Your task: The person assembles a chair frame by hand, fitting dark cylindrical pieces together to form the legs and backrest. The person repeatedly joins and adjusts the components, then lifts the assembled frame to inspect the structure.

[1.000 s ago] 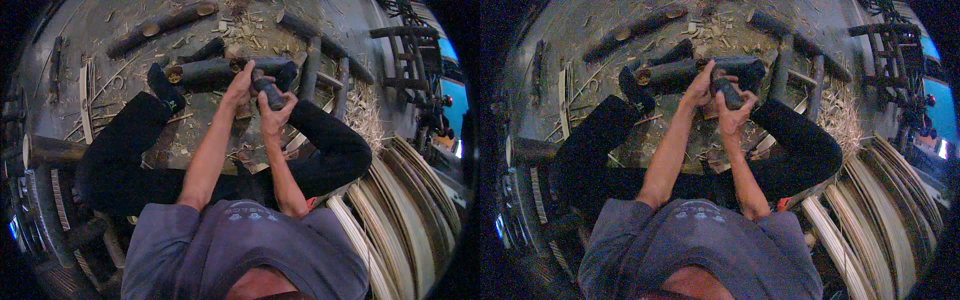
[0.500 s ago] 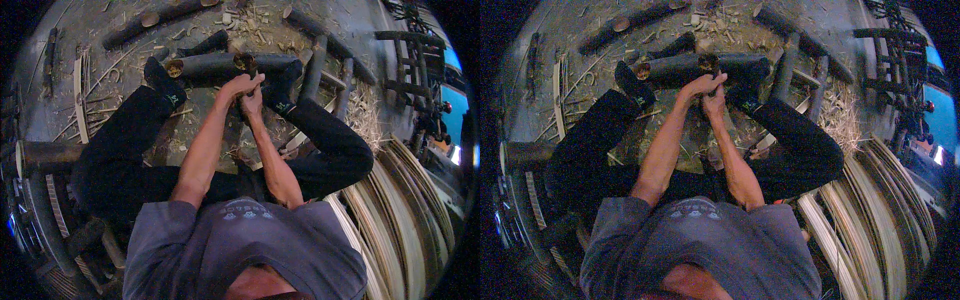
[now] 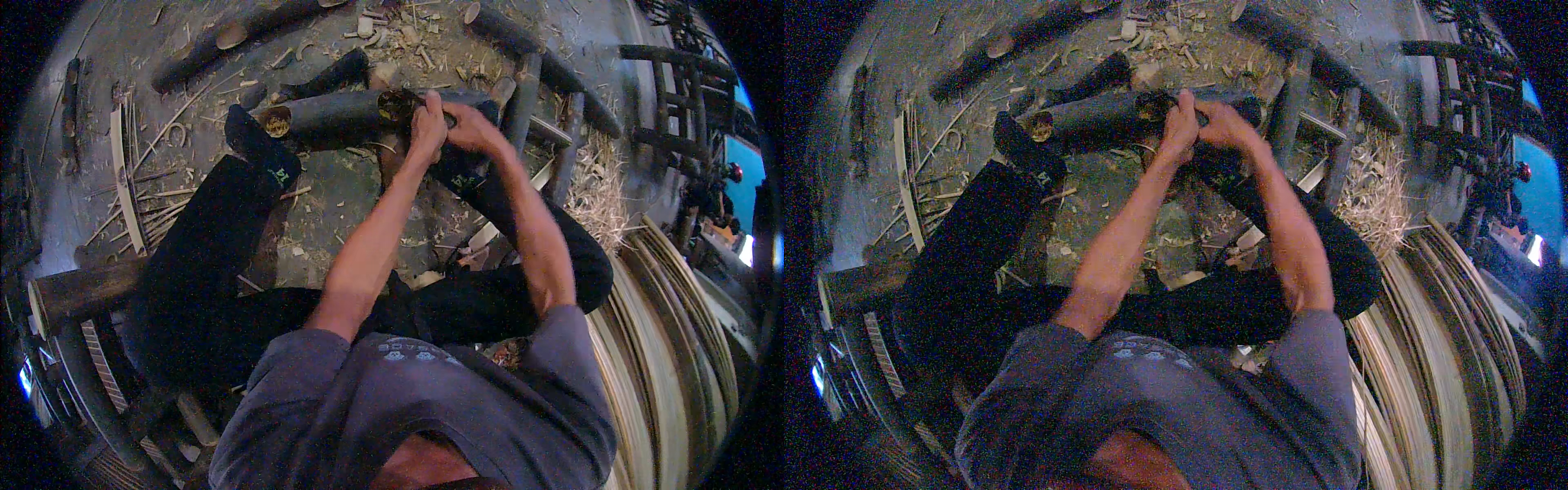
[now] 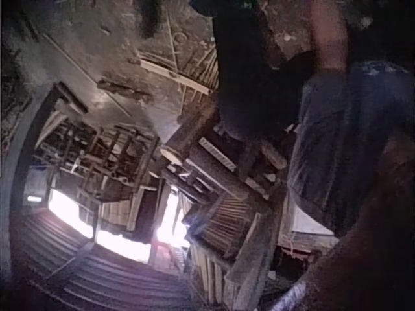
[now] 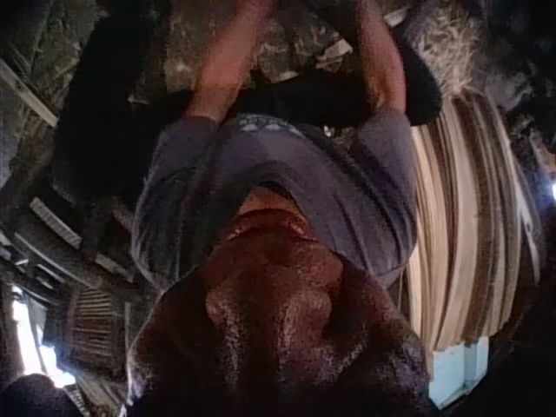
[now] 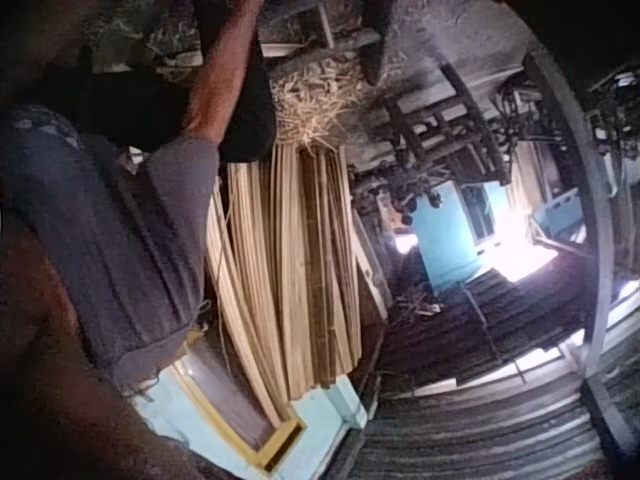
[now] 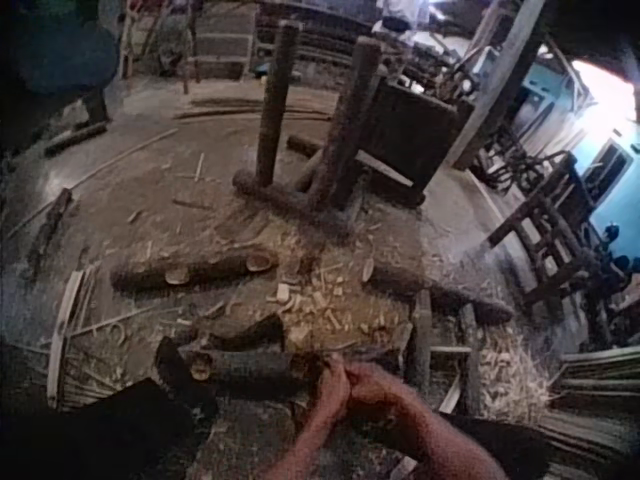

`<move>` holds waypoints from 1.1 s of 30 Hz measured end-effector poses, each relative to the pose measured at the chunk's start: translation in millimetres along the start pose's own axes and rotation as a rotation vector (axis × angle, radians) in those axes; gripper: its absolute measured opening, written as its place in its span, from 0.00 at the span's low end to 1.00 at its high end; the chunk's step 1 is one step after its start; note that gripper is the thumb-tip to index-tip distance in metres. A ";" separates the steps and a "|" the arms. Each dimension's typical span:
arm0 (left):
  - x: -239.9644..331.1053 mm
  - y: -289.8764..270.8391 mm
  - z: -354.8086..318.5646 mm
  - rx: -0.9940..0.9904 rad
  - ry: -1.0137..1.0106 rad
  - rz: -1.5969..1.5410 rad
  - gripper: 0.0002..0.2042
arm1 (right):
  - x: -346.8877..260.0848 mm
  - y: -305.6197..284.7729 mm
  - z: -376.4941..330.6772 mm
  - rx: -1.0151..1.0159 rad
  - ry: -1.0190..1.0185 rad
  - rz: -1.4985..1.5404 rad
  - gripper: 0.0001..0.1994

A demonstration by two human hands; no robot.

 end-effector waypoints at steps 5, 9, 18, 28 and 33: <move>16.6 12.1 16.8 0.120 -0.183 -0.709 0.38 | -12.5 -27.3 57.4 -0.417 -0.092 -0.194 0.30; -26.1 -14.3 8.8 0.125 -0.087 -0.267 0.40 | 15.8 29.6 27.6 -0.124 -0.175 0.117 0.33; -28.3 -45.0 -18.1 0.064 0.077 0.385 0.38 | 5.6 101.3 -8.6 0.076 -0.216 0.824 0.35; 28.7 -120.1 30.5 -0.286 0.192 1.009 0.40 | -91.3 149.8 53.8 0.835 0.113 1.508 0.37; 96.8 -94.8 18.0 -0.321 0.150 1.294 0.38 | -86.9 153.0 73.5 1.069 0.379 1.973 0.36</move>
Point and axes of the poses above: each hand's wrist, its own z-axis towards the middle knuckle, its own y-axis out of the palm, x = y × z, the point moved 7 cm from there along z, towards the middle knuckle, and after that the axes turned 1 degree about z, right-handed, at the moved point
